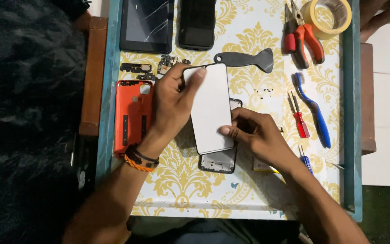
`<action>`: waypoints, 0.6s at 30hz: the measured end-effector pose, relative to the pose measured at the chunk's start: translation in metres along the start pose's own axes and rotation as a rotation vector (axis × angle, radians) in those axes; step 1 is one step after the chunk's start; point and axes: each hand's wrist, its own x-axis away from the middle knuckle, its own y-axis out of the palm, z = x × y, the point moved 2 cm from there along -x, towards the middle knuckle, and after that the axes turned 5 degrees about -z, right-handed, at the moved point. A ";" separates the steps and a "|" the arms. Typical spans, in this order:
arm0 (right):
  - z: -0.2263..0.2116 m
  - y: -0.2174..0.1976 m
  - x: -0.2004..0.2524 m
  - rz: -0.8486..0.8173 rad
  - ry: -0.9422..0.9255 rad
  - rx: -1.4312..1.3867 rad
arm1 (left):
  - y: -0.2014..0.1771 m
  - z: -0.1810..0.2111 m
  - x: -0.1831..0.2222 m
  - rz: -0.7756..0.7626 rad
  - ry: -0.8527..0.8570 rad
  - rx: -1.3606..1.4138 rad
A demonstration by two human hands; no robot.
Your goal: The person is cleaning the internal frame of a disassembled smartphone using a toothbrush to remove dust and adhesive residue.
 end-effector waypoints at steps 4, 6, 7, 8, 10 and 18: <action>-0.006 -0.003 -0.001 0.018 -0.012 0.010 | -0.010 -0.012 -0.006 0.024 -0.029 -0.024; 0.004 -0.011 -0.003 0.074 -0.013 -0.039 | -0.005 0.002 -0.007 -0.203 -0.037 0.142; 0.006 -0.010 -0.002 0.067 -0.015 -0.039 | 0.002 0.003 -0.004 -0.197 -0.036 0.139; 0.007 -0.009 -0.001 0.077 -0.022 -0.044 | 0.008 0.004 -0.001 -0.166 -0.019 0.153; 0.010 -0.010 0.001 0.074 -0.029 -0.050 | 0.015 0.004 0.003 -0.122 -0.005 0.162; 0.000 -0.005 0.003 0.212 -0.063 -0.211 | 0.012 -0.007 0.002 -0.247 -0.029 0.153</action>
